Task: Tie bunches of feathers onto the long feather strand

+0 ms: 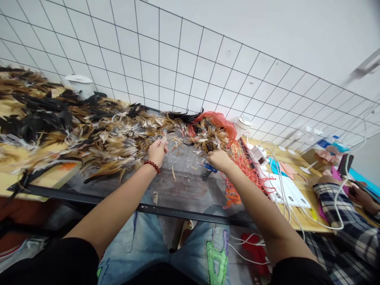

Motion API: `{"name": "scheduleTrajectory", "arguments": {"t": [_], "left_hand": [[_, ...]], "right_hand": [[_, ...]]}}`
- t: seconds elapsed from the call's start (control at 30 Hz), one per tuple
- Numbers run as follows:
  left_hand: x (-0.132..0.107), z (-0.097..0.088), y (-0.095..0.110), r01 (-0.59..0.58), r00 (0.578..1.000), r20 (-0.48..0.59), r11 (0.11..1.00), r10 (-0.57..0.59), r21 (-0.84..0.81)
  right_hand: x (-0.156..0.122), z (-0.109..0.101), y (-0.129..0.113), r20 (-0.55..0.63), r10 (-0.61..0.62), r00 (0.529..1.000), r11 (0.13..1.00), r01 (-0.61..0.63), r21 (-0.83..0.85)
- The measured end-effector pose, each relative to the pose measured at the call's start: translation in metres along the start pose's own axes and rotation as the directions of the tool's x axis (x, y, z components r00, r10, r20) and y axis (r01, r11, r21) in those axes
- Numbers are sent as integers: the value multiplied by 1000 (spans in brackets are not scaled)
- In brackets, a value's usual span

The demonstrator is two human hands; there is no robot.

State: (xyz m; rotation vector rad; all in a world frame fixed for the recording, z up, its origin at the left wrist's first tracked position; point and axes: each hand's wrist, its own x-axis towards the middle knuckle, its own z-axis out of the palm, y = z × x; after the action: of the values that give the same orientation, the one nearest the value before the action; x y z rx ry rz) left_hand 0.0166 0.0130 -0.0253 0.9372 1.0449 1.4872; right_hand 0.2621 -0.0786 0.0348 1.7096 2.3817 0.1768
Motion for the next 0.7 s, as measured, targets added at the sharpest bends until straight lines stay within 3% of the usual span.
{"name": "scheduleTrajectory", "arguments": {"t": [0.17, 0.23, 0.27, 0.3, 0.37, 0.4, 0.47, 0.57, 0.7], "left_hand": [[-1, 1, 0, -4, 1000, 5, 1000, 4, -1], [0, 1, -1, -6, 1000, -7, 1000, 6, -4], [0, 1, -1, -5, 1000, -14, 1000, 5, -6], [0, 1, -1, -3, 1000, -22, 1000, 3, -9], [0, 2, -1, 0, 1000, -27, 1000, -1, -21], [-1, 3, 0, 1, 1000, -23, 1000, -2, -31], [-3, 4, 2, 4, 1000, -4, 999, -5, -51], [-8, 5, 5, 23, 1000, 19, 999, -22, -45], [-9, 5, 6, 19, 1000, 10, 1000, -19, -19]], "right_hand": [[12, 4, 15, -67, 14, 998, 997, -9, 77], [12, -2, 26, -165, 121, 979, 978, -88, 191], [12, -6, 31, -232, 207, 951, 934, -121, 337], [12, -10, 34, -289, 310, 906, 840, -118, 530], [16, -16, 36, -314, 504, 804, 485, 37, 874], [19, -19, 35, -289, 563, 774, 287, 144, 947], [24, -23, 27, -234, 603, 763, 16, 282, 959], [29, -25, 16, -125, 621, 774, -213, 321, 923], [30, -25, 22, -42, 656, 753, -339, 344, 876]]}}
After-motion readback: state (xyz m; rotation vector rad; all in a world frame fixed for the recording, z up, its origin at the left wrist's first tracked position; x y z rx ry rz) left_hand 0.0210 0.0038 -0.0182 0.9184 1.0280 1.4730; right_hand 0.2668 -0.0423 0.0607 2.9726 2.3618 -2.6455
